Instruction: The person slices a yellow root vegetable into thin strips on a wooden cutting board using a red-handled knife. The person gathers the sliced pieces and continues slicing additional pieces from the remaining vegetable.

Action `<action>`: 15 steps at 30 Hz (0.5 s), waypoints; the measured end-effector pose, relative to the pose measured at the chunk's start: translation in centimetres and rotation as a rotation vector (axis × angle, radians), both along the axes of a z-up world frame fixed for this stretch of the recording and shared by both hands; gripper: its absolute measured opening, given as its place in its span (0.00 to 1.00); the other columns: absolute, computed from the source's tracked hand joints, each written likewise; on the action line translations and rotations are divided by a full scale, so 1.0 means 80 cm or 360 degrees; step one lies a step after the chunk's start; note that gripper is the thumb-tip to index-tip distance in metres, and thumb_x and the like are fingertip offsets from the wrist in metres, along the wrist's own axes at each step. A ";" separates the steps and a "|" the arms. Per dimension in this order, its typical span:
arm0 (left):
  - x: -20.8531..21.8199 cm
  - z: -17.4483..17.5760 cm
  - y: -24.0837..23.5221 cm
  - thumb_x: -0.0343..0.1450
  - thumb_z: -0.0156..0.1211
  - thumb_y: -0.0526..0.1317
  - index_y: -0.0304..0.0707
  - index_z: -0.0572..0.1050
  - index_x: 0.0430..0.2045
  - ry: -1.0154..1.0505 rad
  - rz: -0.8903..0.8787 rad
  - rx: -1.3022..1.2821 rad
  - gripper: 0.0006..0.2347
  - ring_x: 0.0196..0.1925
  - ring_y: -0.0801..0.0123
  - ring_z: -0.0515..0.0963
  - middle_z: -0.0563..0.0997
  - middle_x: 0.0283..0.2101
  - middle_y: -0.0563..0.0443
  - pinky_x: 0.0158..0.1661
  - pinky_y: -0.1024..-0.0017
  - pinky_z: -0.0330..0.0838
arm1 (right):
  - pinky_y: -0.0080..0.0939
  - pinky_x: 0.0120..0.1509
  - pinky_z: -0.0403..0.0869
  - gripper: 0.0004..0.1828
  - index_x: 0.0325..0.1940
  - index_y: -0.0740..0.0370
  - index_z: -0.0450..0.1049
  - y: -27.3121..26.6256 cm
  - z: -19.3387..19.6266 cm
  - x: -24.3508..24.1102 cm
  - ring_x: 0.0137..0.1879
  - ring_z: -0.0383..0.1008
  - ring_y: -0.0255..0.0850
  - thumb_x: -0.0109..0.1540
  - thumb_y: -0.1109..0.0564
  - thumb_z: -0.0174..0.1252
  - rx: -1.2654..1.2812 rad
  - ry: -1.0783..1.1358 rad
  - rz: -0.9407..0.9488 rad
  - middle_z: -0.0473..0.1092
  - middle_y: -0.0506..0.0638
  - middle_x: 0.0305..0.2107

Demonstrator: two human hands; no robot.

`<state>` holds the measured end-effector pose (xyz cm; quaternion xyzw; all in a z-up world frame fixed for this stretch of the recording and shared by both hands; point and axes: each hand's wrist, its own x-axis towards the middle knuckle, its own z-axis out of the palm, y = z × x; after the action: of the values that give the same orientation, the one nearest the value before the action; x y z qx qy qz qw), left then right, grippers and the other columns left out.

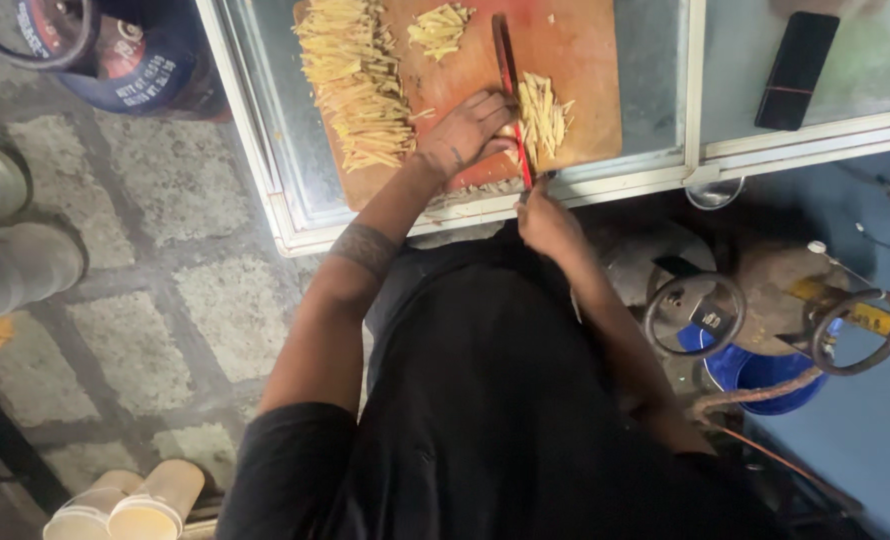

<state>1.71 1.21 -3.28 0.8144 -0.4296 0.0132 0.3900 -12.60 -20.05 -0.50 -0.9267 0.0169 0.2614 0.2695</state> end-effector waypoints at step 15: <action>0.001 0.000 0.001 0.74 0.61 0.38 0.33 0.75 0.49 -0.0040 -0.0080 0.0072 0.11 0.62 0.47 0.73 0.76 0.54 0.41 0.63 0.59 0.69 | 0.53 0.40 0.78 0.29 0.63 0.79 0.57 0.006 0.070 0.025 0.27 0.81 0.51 0.68 0.50 0.50 0.0025 0.0320 -0.0123 0.76 0.61 0.23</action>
<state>1.80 1.27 -3.24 0.8117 -0.4550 0.0038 0.3661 -10.59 -19.59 5.14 -0.8922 0.0776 0.3427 0.2836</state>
